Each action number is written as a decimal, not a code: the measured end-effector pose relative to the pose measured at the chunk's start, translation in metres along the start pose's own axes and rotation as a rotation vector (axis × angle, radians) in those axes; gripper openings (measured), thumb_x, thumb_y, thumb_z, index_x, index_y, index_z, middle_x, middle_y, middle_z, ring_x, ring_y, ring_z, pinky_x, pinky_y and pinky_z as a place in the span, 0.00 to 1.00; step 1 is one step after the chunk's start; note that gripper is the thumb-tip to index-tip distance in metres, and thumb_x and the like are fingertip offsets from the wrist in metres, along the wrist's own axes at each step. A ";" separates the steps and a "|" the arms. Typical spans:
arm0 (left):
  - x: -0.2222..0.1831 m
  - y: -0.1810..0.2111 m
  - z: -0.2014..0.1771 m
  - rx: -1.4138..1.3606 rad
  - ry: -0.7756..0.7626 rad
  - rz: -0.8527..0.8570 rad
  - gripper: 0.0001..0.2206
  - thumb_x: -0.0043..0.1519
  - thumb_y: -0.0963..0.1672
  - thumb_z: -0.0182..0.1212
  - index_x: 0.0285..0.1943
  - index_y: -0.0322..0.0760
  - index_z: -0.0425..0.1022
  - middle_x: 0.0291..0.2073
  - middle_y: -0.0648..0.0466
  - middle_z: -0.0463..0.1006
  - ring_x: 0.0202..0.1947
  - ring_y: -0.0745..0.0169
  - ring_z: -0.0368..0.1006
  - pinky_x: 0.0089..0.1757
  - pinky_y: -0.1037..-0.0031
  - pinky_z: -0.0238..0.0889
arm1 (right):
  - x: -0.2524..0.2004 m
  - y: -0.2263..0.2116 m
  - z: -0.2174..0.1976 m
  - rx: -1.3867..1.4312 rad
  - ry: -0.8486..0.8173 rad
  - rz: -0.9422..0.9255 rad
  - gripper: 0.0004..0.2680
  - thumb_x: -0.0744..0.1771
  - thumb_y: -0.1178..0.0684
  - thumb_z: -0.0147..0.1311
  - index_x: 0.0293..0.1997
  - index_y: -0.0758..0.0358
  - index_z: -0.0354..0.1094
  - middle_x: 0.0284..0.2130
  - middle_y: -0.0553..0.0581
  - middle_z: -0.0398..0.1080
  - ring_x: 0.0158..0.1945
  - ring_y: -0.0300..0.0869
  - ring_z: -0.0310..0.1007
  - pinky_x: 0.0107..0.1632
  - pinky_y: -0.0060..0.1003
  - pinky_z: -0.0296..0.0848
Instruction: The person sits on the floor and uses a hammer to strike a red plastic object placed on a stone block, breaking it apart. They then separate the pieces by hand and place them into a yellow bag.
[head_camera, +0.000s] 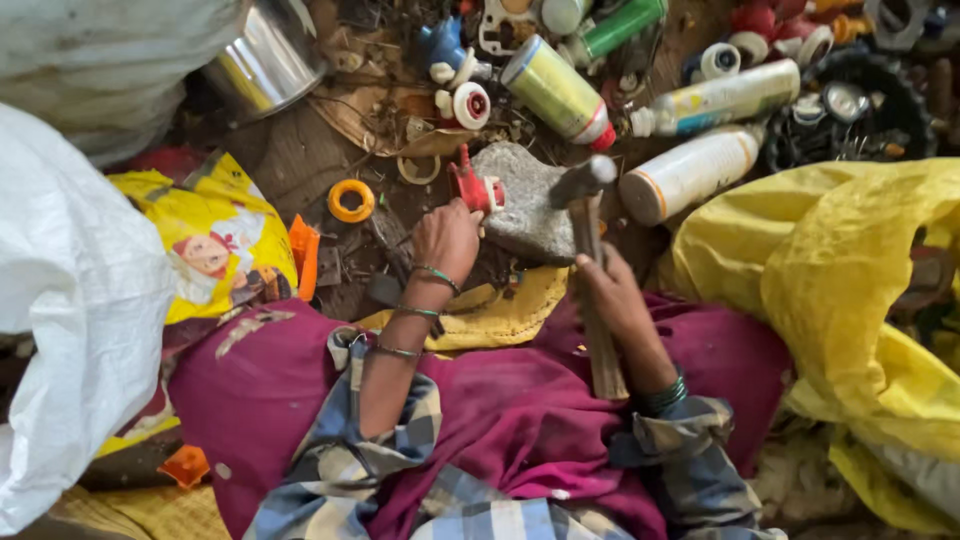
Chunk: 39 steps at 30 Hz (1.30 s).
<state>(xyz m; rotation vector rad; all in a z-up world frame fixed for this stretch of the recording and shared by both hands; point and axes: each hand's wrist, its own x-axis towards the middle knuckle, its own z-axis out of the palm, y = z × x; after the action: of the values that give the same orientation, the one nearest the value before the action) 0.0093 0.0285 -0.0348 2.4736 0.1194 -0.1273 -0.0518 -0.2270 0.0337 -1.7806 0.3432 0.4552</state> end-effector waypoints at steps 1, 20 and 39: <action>0.003 0.001 -0.002 0.010 0.030 0.014 0.15 0.63 0.50 0.63 0.36 0.33 0.79 0.32 0.38 0.81 0.37 0.34 0.79 0.39 0.49 0.70 | 0.005 0.000 -0.007 0.061 -0.009 0.025 0.10 0.70 0.47 0.48 0.51 0.62 0.60 0.26 0.54 0.68 0.23 0.38 0.67 0.25 0.35 0.71; 0.007 0.003 -0.012 -0.044 0.107 0.044 0.20 0.74 0.51 0.50 0.42 0.29 0.77 0.40 0.37 0.78 0.40 0.28 0.73 0.40 0.44 0.63 | 0.019 0.014 -0.034 -0.771 0.215 0.025 0.19 0.67 0.39 0.49 0.43 0.73 0.65 0.34 0.77 0.74 0.43 0.68 0.75 0.48 0.59 0.71; -0.017 0.053 -0.015 -0.694 0.029 0.158 0.20 0.73 0.50 0.48 0.63 0.31 0.75 0.43 0.39 0.83 0.43 0.47 0.80 0.44 0.62 0.69 | 0.031 -0.072 0.010 -0.355 -0.042 -0.519 0.21 0.72 0.42 0.48 0.69 0.68 0.60 0.61 0.67 0.69 0.64 0.50 0.69 0.63 0.41 0.67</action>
<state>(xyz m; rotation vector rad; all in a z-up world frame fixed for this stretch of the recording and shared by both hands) -0.0008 -0.0048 0.0109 1.7830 -0.0207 0.0194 0.0069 -0.1993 0.0782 -2.1085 -0.2476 0.1859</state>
